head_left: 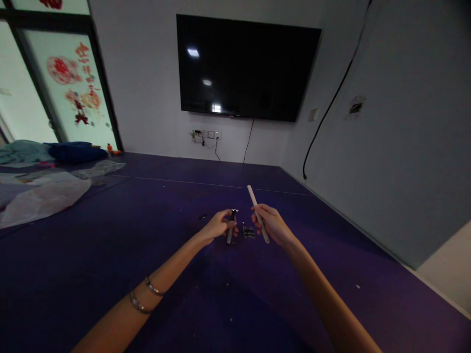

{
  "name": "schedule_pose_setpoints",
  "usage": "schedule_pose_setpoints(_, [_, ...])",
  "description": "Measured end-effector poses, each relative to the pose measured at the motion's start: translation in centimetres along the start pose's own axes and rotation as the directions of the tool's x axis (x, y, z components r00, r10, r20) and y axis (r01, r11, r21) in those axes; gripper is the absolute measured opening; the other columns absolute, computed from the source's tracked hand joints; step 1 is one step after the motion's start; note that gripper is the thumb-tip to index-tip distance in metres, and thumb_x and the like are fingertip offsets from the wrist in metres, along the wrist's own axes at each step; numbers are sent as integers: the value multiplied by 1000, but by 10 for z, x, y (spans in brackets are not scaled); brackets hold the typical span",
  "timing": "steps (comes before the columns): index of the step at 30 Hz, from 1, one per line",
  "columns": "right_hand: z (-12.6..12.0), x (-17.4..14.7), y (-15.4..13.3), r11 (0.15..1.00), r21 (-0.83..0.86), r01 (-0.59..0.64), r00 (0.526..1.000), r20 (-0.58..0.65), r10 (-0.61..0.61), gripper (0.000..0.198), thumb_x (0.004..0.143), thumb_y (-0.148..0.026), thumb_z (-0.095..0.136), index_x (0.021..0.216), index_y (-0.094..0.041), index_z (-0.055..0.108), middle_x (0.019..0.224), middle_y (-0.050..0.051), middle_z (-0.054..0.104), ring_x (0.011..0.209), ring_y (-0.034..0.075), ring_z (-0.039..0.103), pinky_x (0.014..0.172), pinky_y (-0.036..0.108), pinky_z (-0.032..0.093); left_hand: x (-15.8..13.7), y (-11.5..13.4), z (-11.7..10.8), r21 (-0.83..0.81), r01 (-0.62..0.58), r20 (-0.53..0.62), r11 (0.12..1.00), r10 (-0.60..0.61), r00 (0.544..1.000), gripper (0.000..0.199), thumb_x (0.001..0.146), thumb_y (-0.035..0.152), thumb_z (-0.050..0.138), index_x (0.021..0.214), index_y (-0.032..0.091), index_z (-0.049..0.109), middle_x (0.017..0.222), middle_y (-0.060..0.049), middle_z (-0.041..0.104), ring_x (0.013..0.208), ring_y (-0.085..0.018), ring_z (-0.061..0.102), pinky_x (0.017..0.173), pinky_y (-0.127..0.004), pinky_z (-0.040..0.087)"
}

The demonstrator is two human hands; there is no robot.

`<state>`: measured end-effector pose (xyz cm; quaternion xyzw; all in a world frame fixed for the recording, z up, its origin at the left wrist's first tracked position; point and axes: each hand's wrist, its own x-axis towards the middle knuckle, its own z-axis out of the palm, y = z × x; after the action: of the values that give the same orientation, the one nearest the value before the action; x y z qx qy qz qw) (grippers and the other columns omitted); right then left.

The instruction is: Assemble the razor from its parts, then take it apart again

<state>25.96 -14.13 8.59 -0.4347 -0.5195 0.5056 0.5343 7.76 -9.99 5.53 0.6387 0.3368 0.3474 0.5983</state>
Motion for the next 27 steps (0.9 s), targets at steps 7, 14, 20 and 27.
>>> schedule_pose_setpoints(7, [40, -41, -3, 956, 258, -141, 990, 25, 139, 27, 71, -39, 58, 88, -19, 49, 47, -8, 45, 33, 2, 24, 31, 13, 11, -4, 4, 4, 20, -56, 14, 998, 56, 998, 30, 70, 36, 63, 85, 16, 46, 62, -2, 61, 54, -17, 62, 47, -24, 44])
schedule_pose_setpoints(14, [58, -57, 15, 887, 381, -260, 965, 140, 223, 25, 72, -40, 58, 78, -20, 44, 47, -9, 38, 35, 2, 20, 33, 14, 6, -4, 5, 6, 26, -32, 7, 999, 32, 999, 20, 72, 21, 58, 89, 16, 51, 57, 1, 59, 49, -13, 59, 43, -18, 38])
schedule_pose_setpoints(20, [68, -64, 12, 836, 478, -268, 963, 101, 251, 24, 71, -37, 59, 82, -19, 47, 46, -10, 34, 35, 2, 17, 34, 15, 4, -4, 6, 6, 5, -37, -2, 999, 37, 999, 18, 71, 19, 58, 87, 15, 51, 56, 2, 56, 46, -10, 55, 41, -15, 35])
schedule_pose_setpoints(27, [74, -63, 16, 845, 496, -200, 977, 39, 208, 25, 71, -39, 58, 82, -20, 47, 47, -10, 33, 36, 2, 16, 34, 15, 5, -5, 6, 9, 20, -38, 1, 999, 38, 999, 21, 71, 17, 57, 90, 15, 51, 55, 3, 54, 44, -9, 51, 42, -17, 36])
